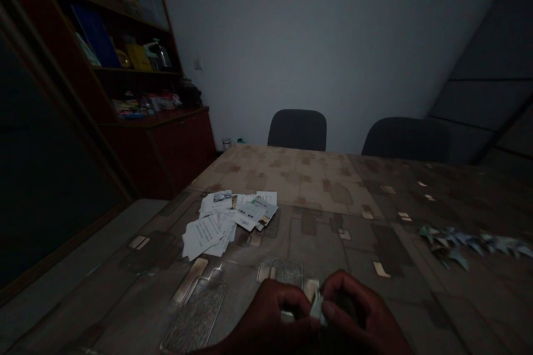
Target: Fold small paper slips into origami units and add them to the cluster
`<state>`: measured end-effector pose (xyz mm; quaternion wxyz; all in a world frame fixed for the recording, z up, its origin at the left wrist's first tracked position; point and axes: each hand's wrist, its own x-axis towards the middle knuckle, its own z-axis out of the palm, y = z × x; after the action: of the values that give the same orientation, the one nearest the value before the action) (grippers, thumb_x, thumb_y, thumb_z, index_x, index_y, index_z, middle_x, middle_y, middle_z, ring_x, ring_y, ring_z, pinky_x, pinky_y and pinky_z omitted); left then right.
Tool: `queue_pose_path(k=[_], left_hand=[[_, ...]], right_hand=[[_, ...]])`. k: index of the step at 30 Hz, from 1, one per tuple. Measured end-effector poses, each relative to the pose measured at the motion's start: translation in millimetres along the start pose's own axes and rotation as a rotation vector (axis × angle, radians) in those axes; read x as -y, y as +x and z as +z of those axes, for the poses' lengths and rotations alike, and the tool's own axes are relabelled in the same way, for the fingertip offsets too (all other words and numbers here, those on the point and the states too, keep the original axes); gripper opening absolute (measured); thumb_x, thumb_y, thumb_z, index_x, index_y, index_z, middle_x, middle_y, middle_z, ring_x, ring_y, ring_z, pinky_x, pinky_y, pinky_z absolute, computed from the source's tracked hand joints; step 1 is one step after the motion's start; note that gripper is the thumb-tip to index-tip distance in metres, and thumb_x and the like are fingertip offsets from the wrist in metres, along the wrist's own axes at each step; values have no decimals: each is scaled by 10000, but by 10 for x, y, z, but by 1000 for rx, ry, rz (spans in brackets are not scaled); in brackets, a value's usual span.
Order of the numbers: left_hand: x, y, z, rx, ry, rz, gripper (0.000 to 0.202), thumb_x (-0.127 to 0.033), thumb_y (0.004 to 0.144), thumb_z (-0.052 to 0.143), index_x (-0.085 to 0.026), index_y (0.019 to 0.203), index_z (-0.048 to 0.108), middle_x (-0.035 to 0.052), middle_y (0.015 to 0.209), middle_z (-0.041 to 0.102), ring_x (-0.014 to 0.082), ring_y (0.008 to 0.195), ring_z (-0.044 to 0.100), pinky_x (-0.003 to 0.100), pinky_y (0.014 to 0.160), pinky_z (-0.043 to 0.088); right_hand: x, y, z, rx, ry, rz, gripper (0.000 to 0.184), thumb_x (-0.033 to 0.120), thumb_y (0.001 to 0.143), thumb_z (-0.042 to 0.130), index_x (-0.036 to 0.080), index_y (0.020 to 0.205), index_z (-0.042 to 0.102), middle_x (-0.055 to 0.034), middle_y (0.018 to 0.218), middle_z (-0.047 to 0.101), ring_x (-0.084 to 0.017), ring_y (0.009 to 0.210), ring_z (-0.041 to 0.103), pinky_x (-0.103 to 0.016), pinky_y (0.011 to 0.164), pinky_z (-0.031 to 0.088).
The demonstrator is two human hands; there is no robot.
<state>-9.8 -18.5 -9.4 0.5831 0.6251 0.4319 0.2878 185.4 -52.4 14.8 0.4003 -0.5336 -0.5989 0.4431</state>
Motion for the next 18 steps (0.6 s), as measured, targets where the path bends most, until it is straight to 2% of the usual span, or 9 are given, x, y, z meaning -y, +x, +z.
queue_pose_path(k=[1, 4, 5, 8, 11, 14, 18], left_hand=[[3, 0, 4, -14, 11, -2, 265, -441, 640, 740, -186, 657, 669, -35, 624, 534, 153, 686, 487, 259, 674, 410], [-87, 11, 4, 134, -9, 25, 367, -517, 731, 644, -158, 660, 672, -30, 616, 517, 137, 638, 455, 255, 654, 385], [-133, 16, 2, 148, -55, 28, 419, -544, 765, 602, -144, 657, 668, -28, 606, 502, 131, 621, 437, 251, 639, 370], [-224, 30, 5, 172, -157, 15, 489, -598, 755, 616, -130, 618, 639, -42, 544, 428, 108, 554, 364, 237, 579, 328], [-195, 39, 18, 184, -222, -15, 524, -636, 708, 653, -134, 568, 606, -56, 509, 371, 93, 516, 312, 228, 535, 302], [-124, 42, 21, 179, -242, -32, 507, -617, 708, 666, -122, 603, 641, -42, 525, 423, 92, 519, 339, 220, 524, 289], [-92, 42, 2, 169, -180, -12, 410, -498, 744, 656, -110, 615, 675, -38, 538, 449, 95, 537, 356, 219, 541, 302]], right_hand=[[-3, 3, -4, 3, -22, -11, 176, 395, 791, 595, 226, 745, 572, 23, 654, 521, -167, 606, 509, -249, 543, 404], [10, 14, -2, -7, -75, -38, 150, 362, 782, 585, 225, 728, 562, 20, 677, 526, -167, 624, 506, -251, 561, 397], [19, 18, 3, -23, -78, -39, 146, 357, 779, 585, 224, 724, 563, 17, 683, 529, -170, 636, 509, -253, 569, 396], [41, 21, 24, -31, -39, -26, 165, 371, 773, 593, 221, 709, 572, 15, 681, 522, -175, 652, 505, -259, 581, 391], [44, 18, 48, -26, 72, 12, 220, 428, 781, 607, 218, 719, 589, 23, 661, 498, -172, 648, 490, -270, 608, 399], [32, 18, 66, -28, 189, 47, 295, 502, 760, 655, 213, 730, 600, 26, 659, 495, -175, 666, 489, -288, 659, 411], [29, 29, 66, -20, 235, 65, 360, 551, 719, 707, 204, 717, 609, 19, 669, 510, -182, 690, 496, -301, 695, 412]])
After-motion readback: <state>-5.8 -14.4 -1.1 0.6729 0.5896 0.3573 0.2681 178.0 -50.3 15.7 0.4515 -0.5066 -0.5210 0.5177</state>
